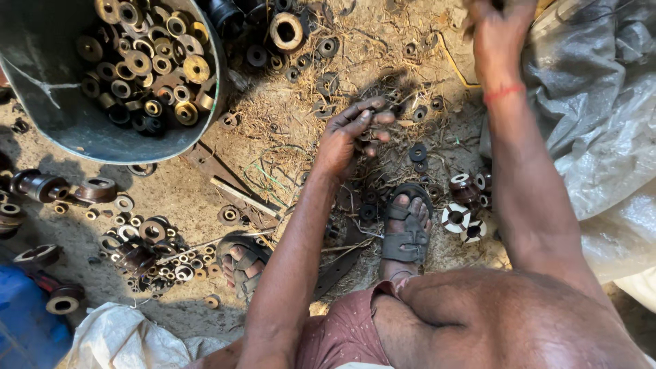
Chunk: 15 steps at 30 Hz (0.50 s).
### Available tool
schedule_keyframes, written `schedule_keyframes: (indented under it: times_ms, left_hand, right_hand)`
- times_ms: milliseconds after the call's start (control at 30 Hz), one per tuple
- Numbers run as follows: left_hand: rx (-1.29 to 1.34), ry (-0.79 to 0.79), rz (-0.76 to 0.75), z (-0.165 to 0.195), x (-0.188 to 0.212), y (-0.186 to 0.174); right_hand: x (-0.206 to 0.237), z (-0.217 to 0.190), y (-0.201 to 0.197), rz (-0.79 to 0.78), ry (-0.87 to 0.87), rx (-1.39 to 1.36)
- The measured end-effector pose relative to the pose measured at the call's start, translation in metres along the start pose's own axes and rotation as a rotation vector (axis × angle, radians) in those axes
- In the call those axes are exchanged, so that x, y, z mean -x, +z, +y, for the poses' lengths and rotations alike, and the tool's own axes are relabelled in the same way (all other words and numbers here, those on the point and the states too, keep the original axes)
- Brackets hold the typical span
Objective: The person sits on the ground and assembles small metal fittings, picking up washers and rings one at a time and pressing them onto brass fittings. They place finished assemblies into a metal bucket and sort loose parts on the ground.
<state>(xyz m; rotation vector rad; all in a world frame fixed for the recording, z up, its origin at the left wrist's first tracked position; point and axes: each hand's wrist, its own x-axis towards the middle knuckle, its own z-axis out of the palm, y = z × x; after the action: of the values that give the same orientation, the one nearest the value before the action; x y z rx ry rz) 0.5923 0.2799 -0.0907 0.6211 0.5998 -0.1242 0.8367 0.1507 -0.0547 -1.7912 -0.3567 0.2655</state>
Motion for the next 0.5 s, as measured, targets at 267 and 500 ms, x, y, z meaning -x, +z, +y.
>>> schedule_keyframes:
  times_ms: [267,500]
  left_hand:
    - [0.139,-0.105,-0.031,-0.020,-0.017,0.008]
    - [0.158,-0.075,-0.084,-0.031,-0.012,-0.001]
  right_hand:
    - [0.058,-0.001,-0.008,-0.266,-0.304,0.551]
    - [0.030,0.034,0.003,-0.214,-0.376,0.759]
